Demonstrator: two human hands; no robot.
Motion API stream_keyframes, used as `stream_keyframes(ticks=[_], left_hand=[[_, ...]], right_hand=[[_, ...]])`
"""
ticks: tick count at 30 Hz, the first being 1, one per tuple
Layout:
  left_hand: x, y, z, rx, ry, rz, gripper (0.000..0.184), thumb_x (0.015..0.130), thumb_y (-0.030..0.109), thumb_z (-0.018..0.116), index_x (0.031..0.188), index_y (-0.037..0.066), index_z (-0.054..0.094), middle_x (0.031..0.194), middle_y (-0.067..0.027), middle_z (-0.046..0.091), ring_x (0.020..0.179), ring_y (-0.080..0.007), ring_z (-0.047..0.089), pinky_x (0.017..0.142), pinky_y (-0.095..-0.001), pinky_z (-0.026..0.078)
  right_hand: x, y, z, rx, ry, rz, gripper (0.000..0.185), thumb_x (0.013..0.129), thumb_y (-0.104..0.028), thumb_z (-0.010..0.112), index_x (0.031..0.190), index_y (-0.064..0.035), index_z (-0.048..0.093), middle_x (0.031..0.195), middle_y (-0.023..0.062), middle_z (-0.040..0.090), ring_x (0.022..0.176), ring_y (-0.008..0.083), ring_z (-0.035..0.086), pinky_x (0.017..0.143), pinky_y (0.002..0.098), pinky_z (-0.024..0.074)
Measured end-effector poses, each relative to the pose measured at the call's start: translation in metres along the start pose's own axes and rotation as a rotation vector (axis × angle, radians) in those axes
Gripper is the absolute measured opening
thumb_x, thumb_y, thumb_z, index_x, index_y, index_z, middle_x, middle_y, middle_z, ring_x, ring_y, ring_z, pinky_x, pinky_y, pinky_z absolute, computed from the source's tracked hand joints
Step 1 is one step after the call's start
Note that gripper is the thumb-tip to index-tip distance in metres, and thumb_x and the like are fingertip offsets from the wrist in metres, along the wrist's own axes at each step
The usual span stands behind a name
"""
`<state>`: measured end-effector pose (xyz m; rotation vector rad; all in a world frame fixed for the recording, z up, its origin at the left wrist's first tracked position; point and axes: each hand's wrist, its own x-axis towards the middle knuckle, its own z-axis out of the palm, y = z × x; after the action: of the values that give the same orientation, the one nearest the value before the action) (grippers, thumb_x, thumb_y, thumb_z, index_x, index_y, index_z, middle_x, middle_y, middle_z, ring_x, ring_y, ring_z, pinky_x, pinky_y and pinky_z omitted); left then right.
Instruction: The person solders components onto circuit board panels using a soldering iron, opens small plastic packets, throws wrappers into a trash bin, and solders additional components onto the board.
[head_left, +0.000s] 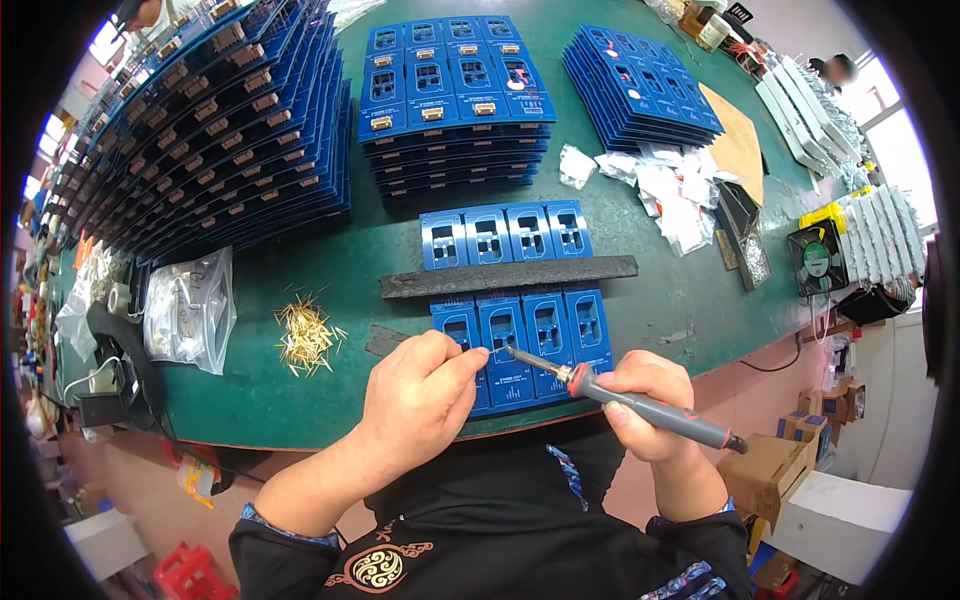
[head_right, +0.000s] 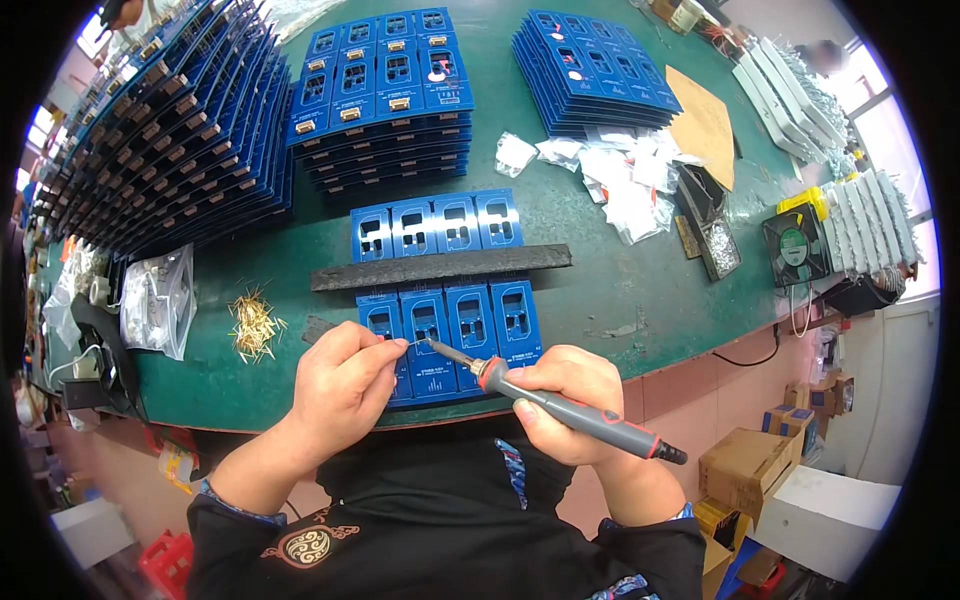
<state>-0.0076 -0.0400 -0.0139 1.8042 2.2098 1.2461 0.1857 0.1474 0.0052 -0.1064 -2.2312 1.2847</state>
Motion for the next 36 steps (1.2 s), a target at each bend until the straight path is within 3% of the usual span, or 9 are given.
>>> stream_keyframes(ticks=[36], left_hand=[[-0.0051, -0.002, -0.006, -0.016, 0.012, 0.002, 0.026, 0.07, -0.001, 0.071, 0.095, 0.002, 0.066, 0.078, -0.0082, 0.057, 0.068, -0.0259, 0.059, 0.058, -0.0365, 0.048]], right_hand=[[0.001, -0.0011, 0.0033, 0.059, 0.016, 0.014, 0.019, 0.073, -0.007, 0.067, 0.091, 0.0002, 0.066, 0.071, 0.0109, 0.065, 0.055, 0.0217, 0.058, 0.053, 0.0321, 0.0457]])
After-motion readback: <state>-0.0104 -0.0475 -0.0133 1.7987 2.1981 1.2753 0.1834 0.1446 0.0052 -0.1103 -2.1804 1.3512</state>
